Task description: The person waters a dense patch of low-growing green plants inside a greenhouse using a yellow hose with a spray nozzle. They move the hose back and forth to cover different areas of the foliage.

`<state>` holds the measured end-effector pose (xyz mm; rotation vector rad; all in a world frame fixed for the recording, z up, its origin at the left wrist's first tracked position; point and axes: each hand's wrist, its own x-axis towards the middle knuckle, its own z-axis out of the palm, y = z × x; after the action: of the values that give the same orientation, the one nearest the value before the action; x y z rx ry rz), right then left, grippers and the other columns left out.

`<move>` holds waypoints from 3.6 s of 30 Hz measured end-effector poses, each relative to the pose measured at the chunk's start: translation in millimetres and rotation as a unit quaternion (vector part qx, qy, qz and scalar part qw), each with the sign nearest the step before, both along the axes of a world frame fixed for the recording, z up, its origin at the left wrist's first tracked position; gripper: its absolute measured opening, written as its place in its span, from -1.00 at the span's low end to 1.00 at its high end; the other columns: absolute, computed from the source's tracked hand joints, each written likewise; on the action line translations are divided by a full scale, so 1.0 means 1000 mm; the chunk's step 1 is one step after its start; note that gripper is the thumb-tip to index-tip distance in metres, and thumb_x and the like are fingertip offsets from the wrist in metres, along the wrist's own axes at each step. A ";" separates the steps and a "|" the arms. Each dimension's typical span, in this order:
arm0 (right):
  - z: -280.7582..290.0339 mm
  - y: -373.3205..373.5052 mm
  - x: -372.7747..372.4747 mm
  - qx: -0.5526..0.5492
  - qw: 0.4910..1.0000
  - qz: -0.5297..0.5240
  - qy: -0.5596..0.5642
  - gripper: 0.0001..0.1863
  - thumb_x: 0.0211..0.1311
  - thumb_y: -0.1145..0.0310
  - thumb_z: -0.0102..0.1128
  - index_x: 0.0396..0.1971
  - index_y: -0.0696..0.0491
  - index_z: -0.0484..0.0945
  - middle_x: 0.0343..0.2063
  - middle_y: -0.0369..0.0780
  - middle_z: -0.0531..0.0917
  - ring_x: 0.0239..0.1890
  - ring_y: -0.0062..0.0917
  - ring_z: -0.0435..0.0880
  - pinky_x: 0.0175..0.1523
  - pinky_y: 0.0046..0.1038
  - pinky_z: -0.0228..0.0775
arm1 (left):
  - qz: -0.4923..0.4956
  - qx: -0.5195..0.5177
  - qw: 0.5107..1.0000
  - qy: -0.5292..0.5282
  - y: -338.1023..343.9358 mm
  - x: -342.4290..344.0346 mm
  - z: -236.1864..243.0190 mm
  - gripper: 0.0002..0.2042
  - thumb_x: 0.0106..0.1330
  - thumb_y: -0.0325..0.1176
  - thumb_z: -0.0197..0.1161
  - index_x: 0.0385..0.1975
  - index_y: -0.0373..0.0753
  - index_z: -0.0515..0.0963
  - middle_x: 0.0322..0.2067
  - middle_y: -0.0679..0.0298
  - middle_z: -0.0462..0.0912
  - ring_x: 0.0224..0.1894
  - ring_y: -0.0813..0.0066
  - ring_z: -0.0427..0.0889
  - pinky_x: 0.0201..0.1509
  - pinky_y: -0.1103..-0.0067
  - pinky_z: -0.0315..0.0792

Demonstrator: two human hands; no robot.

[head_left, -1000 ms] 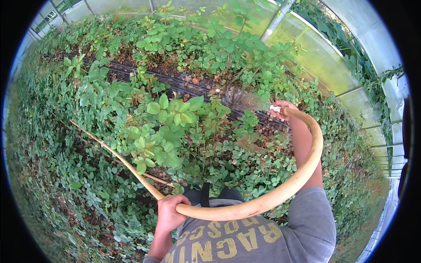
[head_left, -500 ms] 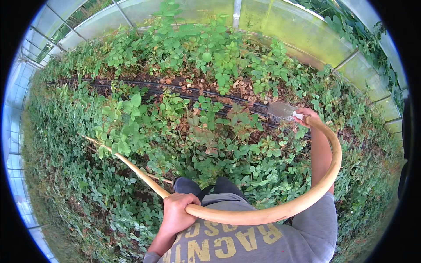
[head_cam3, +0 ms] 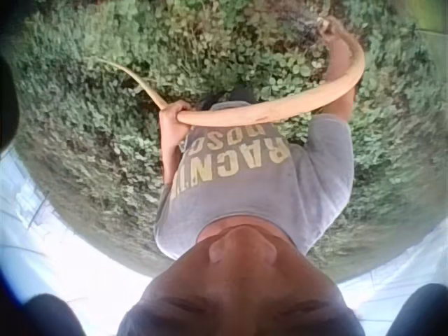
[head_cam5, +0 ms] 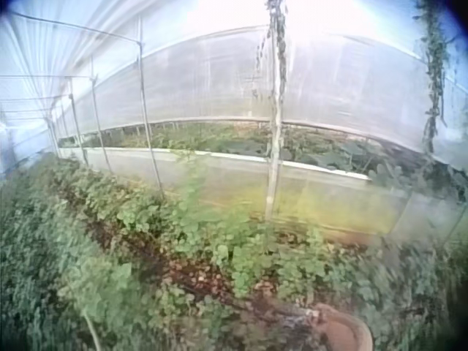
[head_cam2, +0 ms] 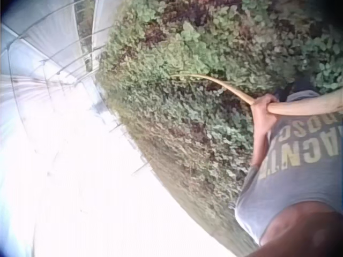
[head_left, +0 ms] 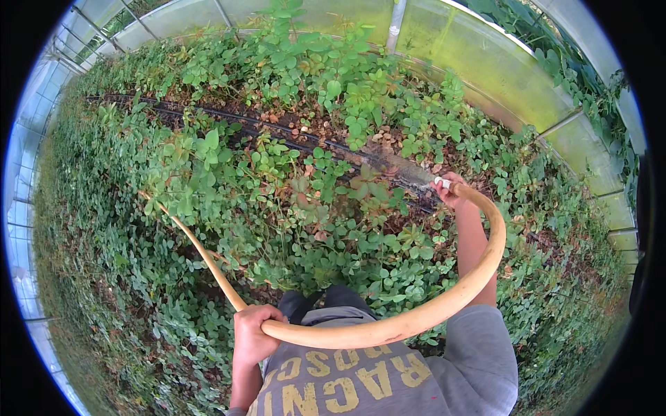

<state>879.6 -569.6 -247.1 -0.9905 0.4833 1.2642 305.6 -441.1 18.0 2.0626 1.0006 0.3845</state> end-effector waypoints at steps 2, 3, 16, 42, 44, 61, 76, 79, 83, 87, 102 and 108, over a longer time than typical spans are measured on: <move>-0.001 -0.030 0.012 -0.002 0.996 -0.060 0.064 -0.58 0.18 0.39 0.05 -0.02 0.28 0.23 -0.11 0.20 0.50 -0.47 -0.56 0.62 -0.62 -0.68 0.41 | -0.017 -0.003 1.000 -0.013 0.001 0.004 -0.005 -0.82 -0.18 -0.58 0.41 -0.70 -0.24 0.49 -0.70 0.24 0.55 -0.62 0.31 0.54 -0.51 0.50 0.35; -0.003 -0.033 0.011 -0.001 0.995 -0.065 0.071 -0.57 0.18 0.39 0.04 -0.02 0.28 0.22 -0.12 0.17 0.51 -0.48 -0.56 0.62 -0.63 -0.68 0.40 | -0.025 0.004 1.000 -0.007 0.002 0.002 -0.008 -0.82 -0.18 -0.59 0.41 -0.71 -0.24 0.49 -0.70 0.24 0.55 -0.62 0.32 0.54 -0.51 0.50 0.35; 0.046 0.082 -0.052 0.011 0.995 0.062 0.082 -0.65 0.17 0.40 0.04 -0.09 0.22 0.27 -0.22 0.02 0.59 -0.56 -0.54 0.56 -0.69 -0.63 0.26 | 0.052 -0.029 0.998 -0.021 0.017 -0.026 -0.007 -0.81 -0.15 -0.66 0.37 -0.70 -0.30 0.45 -0.70 0.28 0.57 -0.63 0.52 0.56 -0.54 0.61 0.39; 0.032 -0.042 0.007 -0.041 0.997 -0.042 -0.052 -0.42 0.11 0.46 0.12 0.09 0.36 0.13 -0.13 0.19 0.50 -0.46 -0.55 0.65 -0.61 -0.69 0.53 | 0.007 -0.013 1.000 -0.019 0.009 -0.020 -0.021 -0.83 -0.23 -0.58 0.38 -0.70 -0.22 0.50 -0.71 0.24 0.54 -0.61 0.28 0.56 -0.50 0.45 0.38; 0.042 -0.006 0.002 -0.006 1.000 -0.003 -0.016 -0.43 0.13 0.44 0.09 0.09 0.37 0.12 -0.11 0.19 0.50 -0.47 -0.57 0.64 -0.64 -0.73 0.50 | 0.002 -0.007 1.000 -0.026 0.013 -0.026 -0.016 -0.83 -0.25 -0.59 0.37 -0.70 -0.21 0.50 -0.70 0.25 0.55 -0.60 0.29 0.56 -0.49 0.45 0.38; 0.135 0.303 -0.149 0.011 0.963 0.268 0.005 -0.42 0.13 0.40 0.08 0.09 0.30 0.08 0.00 0.16 0.49 -0.52 -0.50 0.62 -0.74 -0.66 0.35 | 0.130 -0.033 0.980 -0.148 0.044 -0.123 -0.026 -0.78 -0.18 -0.61 0.42 -0.72 -0.24 0.45 -0.69 0.30 0.55 -0.62 0.40 0.54 -0.53 0.53 0.38; 0.151 0.435 -0.223 -0.030 0.947 0.318 -0.027 -0.45 0.13 0.36 0.06 0.08 0.28 0.15 0.01 0.17 0.50 -0.53 -0.50 0.64 -0.77 -0.62 0.23 | 0.124 -0.073 0.972 -0.184 0.112 -0.185 -0.039 -0.82 -0.22 -0.56 0.40 -0.68 -0.22 0.49 -0.65 0.29 0.62 -0.58 0.37 0.63 -0.49 0.54 0.45; 0.140 0.436 -0.212 -0.086 0.943 0.321 -0.009 -0.46 0.11 0.36 0.05 0.09 0.21 0.18 0.00 0.15 0.51 -0.53 -0.45 0.65 -0.76 -0.64 0.20 | 0.139 -0.079 0.968 -0.196 0.118 -0.195 -0.048 -0.82 -0.21 -0.55 0.40 -0.67 -0.22 0.49 -0.64 0.29 0.62 -0.58 0.35 0.63 -0.47 0.53 0.45; 0.169 0.505 -0.282 0.067 0.925 0.373 0.001 -0.45 0.19 0.37 -0.03 0.13 0.33 0.13 0.01 0.14 0.49 -0.54 -0.48 0.64 -0.76 -0.59 0.33 | 0.127 -0.073 0.969 -0.198 0.128 -0.210 -0.051 -0.81 -0.20 -0.52 0.41 -0.67 -0.22 0.47 -0.65 0.30 0.61 -0.58 0.31 0.62 -0.47 0.53 0.45; 0.181 0.532 -0.292 0.084 0.921 0.380 -0.010 -0.45 0.20 0.37 -0.05 0.14 0.34 0.12 0.06 0.15 0.46 -0.49 -0.45 0.66 -0.75 -0.57 0.35 | 0.121 -0.065 0.971 -0.197 0.139 -0.221 -0.049 -0.80 -0.20 -0.51 0.41 -0.67 -0.21 0.47 -0.65 0.31 0.61 -0.57 0.33 0.63 -0.47 0.53 0.45; 0.159 0.171 -0.136 -0.257 0.947 0.108 -0.159 -0.54 0.19 0.32 0.00 0.00 0.32 0.29 -0.26 0.07 0.62 -0.58 -0.65 0.61 -0.72 -0.73 0.15 | -0.051 -0.152 0.972 -0.174 0.163 -0.194 -0.062 -0.83 -0.16 -0.57 0.36 -0.59 -0.23 0.50 -0.66 0.25 0.58 -0.60 0.32 0.58 -0.50 0.51 0.40; 0.164 0.136 -0.146 -0.209 0.958 0.043 -0.191 -0.59 0.16 0.37 0.02 -0.01 0.20 0.28 -0.25 0.14 0.61 -0.62 -0.63 0.60 -0.80 -0.76 0.07 | -0.080 -0.200 0.966 -0.141 0.161 -0.179 -0.051 -0.84 -0.14 -0.58 0.36 -0.60 -0.24 0.49 -0.65 0.24 0.57 -0.58 0.31 0.60 -0.49 0.51 0.42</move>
<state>733.8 -433.8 -82.7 -1.5919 0.4148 1.0274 127.1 -280.0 -32.8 1.6535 0.6707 0.3461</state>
